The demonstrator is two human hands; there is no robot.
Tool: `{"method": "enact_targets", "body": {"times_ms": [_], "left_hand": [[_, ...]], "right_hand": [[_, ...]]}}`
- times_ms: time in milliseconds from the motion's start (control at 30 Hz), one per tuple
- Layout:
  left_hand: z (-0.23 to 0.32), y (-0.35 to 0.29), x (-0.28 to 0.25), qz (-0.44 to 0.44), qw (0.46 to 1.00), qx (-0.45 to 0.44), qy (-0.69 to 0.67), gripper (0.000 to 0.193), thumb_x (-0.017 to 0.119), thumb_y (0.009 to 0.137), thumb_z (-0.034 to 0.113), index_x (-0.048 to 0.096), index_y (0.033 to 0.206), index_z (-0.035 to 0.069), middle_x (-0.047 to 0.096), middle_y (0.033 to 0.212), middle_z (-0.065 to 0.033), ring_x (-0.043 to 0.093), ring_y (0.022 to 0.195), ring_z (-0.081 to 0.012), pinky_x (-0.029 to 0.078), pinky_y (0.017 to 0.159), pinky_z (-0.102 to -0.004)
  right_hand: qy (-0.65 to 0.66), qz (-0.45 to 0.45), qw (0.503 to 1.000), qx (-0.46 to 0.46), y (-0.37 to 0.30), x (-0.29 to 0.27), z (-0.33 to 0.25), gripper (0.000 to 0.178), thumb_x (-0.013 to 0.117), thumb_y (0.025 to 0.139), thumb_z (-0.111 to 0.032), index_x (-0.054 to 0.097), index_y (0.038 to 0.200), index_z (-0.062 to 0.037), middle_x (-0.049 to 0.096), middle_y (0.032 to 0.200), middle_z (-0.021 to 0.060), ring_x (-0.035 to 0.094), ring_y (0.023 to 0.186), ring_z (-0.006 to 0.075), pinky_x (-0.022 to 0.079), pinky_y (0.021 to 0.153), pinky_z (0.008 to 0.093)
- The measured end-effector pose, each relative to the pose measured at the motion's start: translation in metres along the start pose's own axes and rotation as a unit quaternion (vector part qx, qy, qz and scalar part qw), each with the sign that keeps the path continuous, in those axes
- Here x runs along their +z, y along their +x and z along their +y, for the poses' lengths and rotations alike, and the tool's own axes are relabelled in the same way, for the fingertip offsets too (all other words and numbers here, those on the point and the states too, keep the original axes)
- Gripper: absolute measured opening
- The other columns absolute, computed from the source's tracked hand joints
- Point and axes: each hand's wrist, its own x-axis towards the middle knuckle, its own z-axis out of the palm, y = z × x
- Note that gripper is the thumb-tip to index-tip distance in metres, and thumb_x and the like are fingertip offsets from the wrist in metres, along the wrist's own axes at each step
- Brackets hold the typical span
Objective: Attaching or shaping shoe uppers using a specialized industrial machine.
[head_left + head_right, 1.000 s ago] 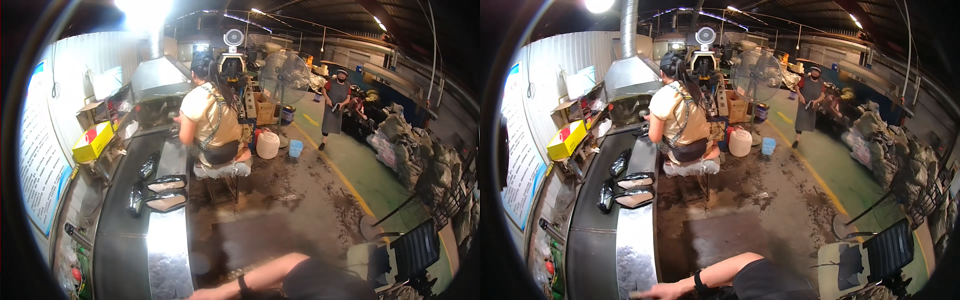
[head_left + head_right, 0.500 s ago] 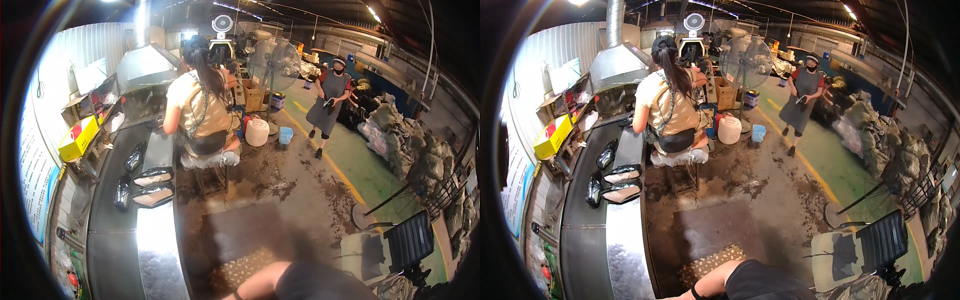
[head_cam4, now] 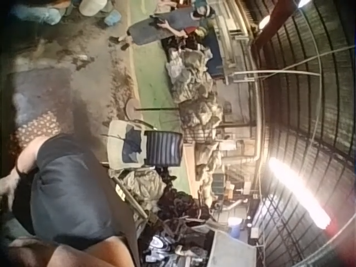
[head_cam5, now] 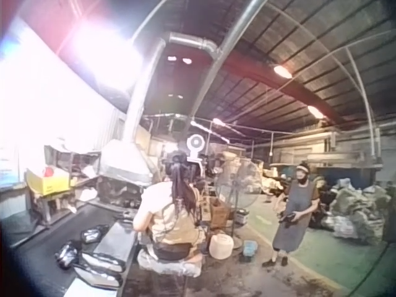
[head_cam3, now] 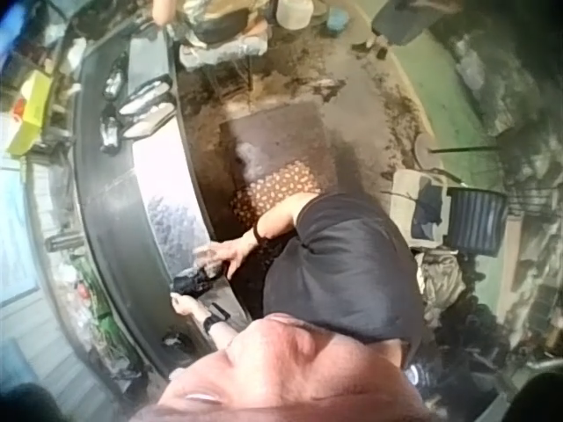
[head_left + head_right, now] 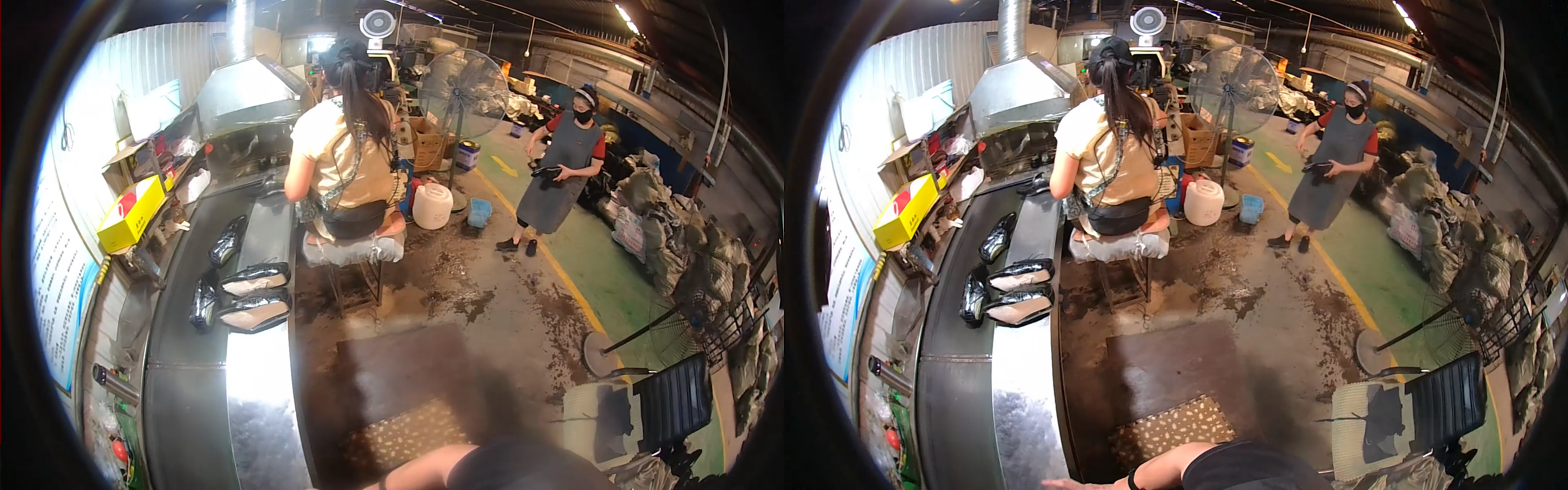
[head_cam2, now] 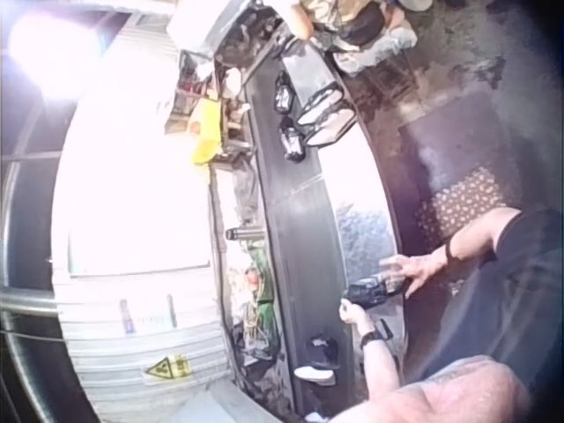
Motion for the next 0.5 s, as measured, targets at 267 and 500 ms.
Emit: {"method": "enact_targets", "body": {"times_ms": [267,500], "left_hand": [[-0.04,-0.014,-0.017,0.06,0.998,-0.018,-0.029,0.047,0.078,0.081,0.035,0.07,0.089,-0.01,0.071,0.089,-0.0236,0.066,0.085,-0.0345,0.051,0.085,-0.0415],[0.067,-0.051,-0.009,-0.02,0.987,-0.057,0.146,0.054,0.082,0.076,0.038,0.069,0.094,-0.01,0.071,0.092,-0.0242,0.065,0.086,-0.0359,0.051,0.086,-0.0426]], "right_hand": [[0.192,-0.053,0.98,-0.012,0.001,-0.017,0.009,0.11,0.086,0.074,-0.031,0.018,0.156,-0.0033,0.032,0.155,0.0194,0.032,0.143,0.0335,0.029,0.115,0.0419],[0.125,-0.072,0.989,-0.019,-0.01,-0.014,0.011,0.087,0.077,0.084,-0.031,0.03,0.151,-0.0022,0.039,0.151,0.0192,0.036,0.139,0.036,0.031,0.114,0.046]]}}
